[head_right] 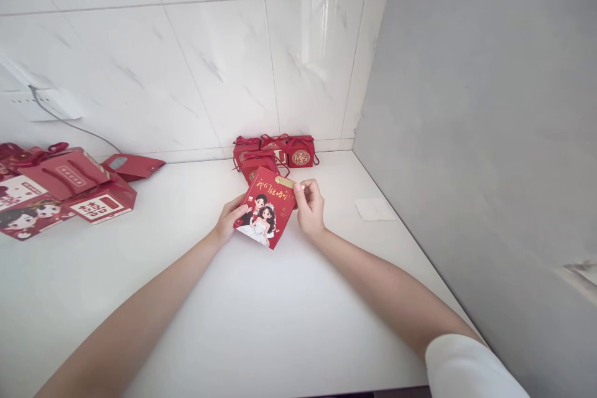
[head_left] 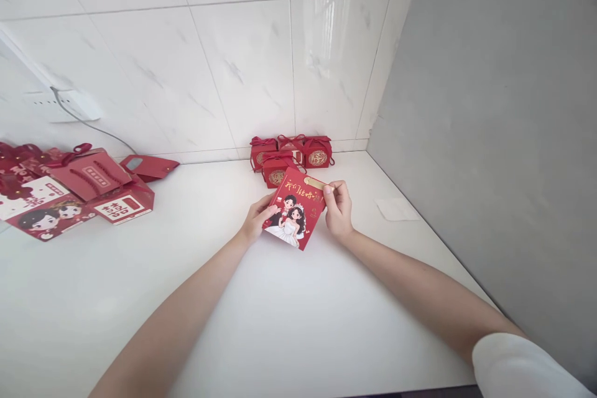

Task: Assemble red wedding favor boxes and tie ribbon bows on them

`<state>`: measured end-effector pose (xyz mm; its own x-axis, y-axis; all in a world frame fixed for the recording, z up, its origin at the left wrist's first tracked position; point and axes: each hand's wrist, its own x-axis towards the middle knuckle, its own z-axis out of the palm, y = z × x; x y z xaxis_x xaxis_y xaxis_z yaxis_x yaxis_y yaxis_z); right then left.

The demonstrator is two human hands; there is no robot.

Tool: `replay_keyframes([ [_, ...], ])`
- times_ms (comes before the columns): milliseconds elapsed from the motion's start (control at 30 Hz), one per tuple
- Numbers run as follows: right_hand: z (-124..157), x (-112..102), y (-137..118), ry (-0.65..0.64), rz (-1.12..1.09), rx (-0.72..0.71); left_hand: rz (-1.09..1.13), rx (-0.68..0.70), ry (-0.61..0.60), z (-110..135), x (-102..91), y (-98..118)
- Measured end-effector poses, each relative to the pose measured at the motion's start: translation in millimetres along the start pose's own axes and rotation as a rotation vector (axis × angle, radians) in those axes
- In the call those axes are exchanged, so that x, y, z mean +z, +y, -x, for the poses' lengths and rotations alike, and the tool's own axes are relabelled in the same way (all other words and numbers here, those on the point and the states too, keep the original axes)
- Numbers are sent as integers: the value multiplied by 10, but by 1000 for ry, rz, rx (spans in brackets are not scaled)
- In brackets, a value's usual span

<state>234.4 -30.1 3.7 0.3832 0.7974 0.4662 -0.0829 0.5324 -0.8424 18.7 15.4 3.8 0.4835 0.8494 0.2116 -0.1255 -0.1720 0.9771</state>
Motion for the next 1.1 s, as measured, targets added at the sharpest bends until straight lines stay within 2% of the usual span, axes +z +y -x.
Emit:
replay_keyframes([
  [100, -146, -28, -166, 26, -23, 41, -183, 124, 40, -5, -18, 22],
  [233, -361, -73, -408, 60, 26, -11, -563, 377, 83, 23, 43, 61],
  [300, -408, -73, -487, 72, 32, -51, -643, 443, 73, 42, 96, 69],
  [400, -391, -50, -533, 50, 13, -118, -675, 470, 75, 55, 146, 63],
  [700, -241, -74, -348, -158, 313, -356, -614, 397, 94, 38, 81, -4],
  [767, -179, -67, -297, -188, 382, -405, -611, 475, 122, 52, 118, 33],
  [833, -89, -46, -260, -196, 432, -471, -659, 622, 157, 73, 179, 103],
  [933, 55, -6, -227, -253, 472, -577, -863, 816, 147, 112, 277, 217],
  [1000, 122, 11, -214, -298, 485, -613, -972, 868, 160, 136, 320, 251],
  [1100, 156, 16, -199, -314, 477, -631, -1019, 884, 184, 157, 329, 211],
])
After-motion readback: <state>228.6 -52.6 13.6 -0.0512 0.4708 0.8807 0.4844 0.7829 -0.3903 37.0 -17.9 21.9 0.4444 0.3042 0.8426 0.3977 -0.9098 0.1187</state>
